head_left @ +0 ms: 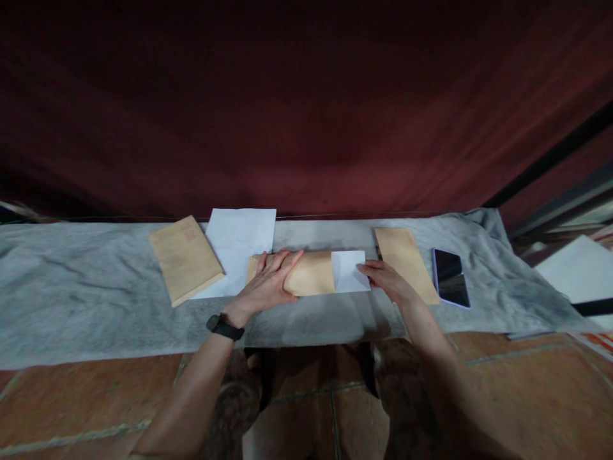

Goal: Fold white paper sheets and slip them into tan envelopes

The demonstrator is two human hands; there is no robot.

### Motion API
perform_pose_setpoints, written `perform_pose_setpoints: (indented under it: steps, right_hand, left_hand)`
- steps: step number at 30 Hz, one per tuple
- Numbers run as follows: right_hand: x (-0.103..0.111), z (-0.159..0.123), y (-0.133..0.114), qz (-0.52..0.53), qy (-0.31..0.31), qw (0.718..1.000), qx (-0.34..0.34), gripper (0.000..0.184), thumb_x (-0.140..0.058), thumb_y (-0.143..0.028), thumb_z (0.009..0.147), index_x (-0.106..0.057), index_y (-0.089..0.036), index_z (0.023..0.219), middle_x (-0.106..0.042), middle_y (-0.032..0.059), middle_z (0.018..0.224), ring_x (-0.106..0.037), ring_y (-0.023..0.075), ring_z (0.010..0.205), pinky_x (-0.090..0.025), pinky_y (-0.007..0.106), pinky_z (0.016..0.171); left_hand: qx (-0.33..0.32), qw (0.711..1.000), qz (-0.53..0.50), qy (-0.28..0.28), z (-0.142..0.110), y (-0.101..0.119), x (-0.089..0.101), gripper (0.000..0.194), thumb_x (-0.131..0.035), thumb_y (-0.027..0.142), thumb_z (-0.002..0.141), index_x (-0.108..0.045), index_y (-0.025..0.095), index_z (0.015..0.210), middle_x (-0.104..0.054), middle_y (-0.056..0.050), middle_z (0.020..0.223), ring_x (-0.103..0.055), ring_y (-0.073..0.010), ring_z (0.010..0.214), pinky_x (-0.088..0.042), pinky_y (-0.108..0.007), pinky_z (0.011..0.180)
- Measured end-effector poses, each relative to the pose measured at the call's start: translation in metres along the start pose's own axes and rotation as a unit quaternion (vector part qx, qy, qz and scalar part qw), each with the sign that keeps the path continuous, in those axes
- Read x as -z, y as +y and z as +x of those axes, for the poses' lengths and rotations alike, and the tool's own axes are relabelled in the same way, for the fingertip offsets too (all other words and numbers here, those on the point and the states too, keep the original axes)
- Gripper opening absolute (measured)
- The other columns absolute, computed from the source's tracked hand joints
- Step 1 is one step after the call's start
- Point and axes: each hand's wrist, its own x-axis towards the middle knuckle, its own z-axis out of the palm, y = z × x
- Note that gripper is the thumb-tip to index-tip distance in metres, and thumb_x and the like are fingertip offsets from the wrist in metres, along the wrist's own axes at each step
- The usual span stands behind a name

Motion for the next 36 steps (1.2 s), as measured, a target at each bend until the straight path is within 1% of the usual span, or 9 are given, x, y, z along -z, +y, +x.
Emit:
perform_pose_setpoints:
  steps: [3,8,12,18,21,25,30,33,36]
  right_hand:
    - [-0.016,0.002,0.004,-0.009,-0.028,0.999,0.03,0.047,-0.079,-0.063,0.064,-0.07,-0.018,0.074,-0.064,-0.0013,0.06,-0.051,0.0116,0.054,-0.036,0.023,0.05]
    - [-0.037,0.009,0.012,-0.067,-0.006,0.995,0.074,0.046,-0.069,-0.066,0.069,-0.067,-0.02,0.064,-0.053,-0.0035,0.05,-0.042,0.0104,0.048,-0.029,0.025,0.047]
    - [-0.038,0.016,0.02,-0.091,0.024,0.991,0.094,0.041,-0.074,-0.059,0.066,-0.063,-0.021,0.055,-0.051,-0.0033,0.051,-0.043,0.0108,0.052,-0.026,0.025,0.049]
    - [-0.041,0.024,0.032,-0.094,0.034,0.991,0.085,0.05,-0.063,-0.069,0.071,-0.064,-0.02,0.06,-0.051,-0.0026,0.05,-0.041,0.0114,0.048,-0.025,0.025,0.046]
    - [-0.038,0.028,0.033,-0.098,0.043,0.99,0.087,0.051,-0.063,-0.07,0.071,-0.064,-0.02,0.06,-0.051,-0.003,0.049,-0.04,0.0107,0.046,-0.027,0.025,0.046]
    - [-0.036,0.03,0.033,-0.119,0.066,0.986,0.096,0.047,-0.065,-0.063,0.075,-0.064,-0.019,0.059,-0.05,-0.0031,0.048,-0.041,0.0112,0.047,-0.029,0.025,0.047]
    - [-0.052,0.024,0.037,-0.16,0.07,0.979,0.108,0.033,-0.06,-0.046,0.084,-0.069,-0.02,0.065,-0.059,-0.0017,0.056,-0.054,0.015,0.057,-0.037,0.025,0.054]
    - [-0.059,0.022,0.039,-0.187,0.09,0.971,0.119,0.02,-0.061,-0.034,0.082,-0.069,-0.022,0.067,-0.062,-0.0007,0.064,-0.058,0.0164,0.067,-0.04,0.025,0.061]
    - [-0.059,0.023,0.04,-0.201,0.12,0.963,0.131,0.007,-0.064,-0.026,0.077,-0.068,-0.023,0.072,-0.067,0.003,0.081,-0.059,0.0171,0.075,-0.044,0.026,0.069]
  left_hand:
    - [-0.008,1.0,-0.005,-0.008,0.003,0.009,-0.001,0.116,-0.082,0.035,0.072,-0.011,0.031,0.163,-0.035,-0.014,0.159,-0.026,-0.0349,0.152,-0.003,-0.062,0.125]
    - [-0.009,1.0,0.009,-0.009,0.005,0.011,-0.003,0.116,-0.083,0.034,0.072,-0.012,0.032,0.163,-0.034,-0.016,0.159,-0.028,-0.0361,0.151,-0.005,-0.063,0.125]
    - [-0.006,1.0,0.011,-0.01,0.005,0.011,-0.005,0.115,-0.083,0.033,0.072,-0.012,0.032,0.164,-0.035,-0.015,0.158,-0.031,-0.0364,0.15,-0.005,-0.063,0.125]
    - [-0.012,1.0,-0.001,-0.018,0.006,0.015,-0.006,0.114,-0.082,0.034,0.073,-0.013,0.032,0.163,-0.036,-0.015,0.156,-0.029,-0.0354,0.15,-0.008,-0.061,0.126]
    - [-0.001,1.0,-0.007,-0.024,0.006,0.014,-0.006,0.117,-0.084,0.036,0.071,-0.011,0.032,0.163,-0.036,-0.015,0.156,-0.03,-0.0359,0.15,-0.008,-0.062,0.125]
    - [-0.008,1.0,-0.006,-0.016,0.006,0.016,-0.005,0.117,-0.084,0.038,0.071,-0.011,0.032,0.164,-0.037,-0.014,0.155,-0.032,-0.0362,0.148,-0.008,-0.062,0.125]
    - [-0.028,0.999,0.02,0.005,0.007,0.021,-0.007,0.113,-0.084,0.038,0.072,-0.016,0.03,0.163,-0.039,-0.014,0.153,-0.034,-0.037,0.147,-0.009,-0.062,0.125]
    - [-0.03,0.999,0.028,0.006,0.006,0.02,-0.008,0.113,-0.082,0.038,0.073,-0.015,0.03,0.163,-0.04,-0.015,0.153,-0.035,-0.0373,0.146,-0.011,-0.062,0.125]
    - [-0.035,0.999,0.033,0.01,0.007,0.019,-0.008,0.111,-0.08,0.038,0.075,-0.013,0.03,0.163,-0.04,-0.015,0.153,-0.036,-0.0368,0.146,-0.011,-0.062,0.125]
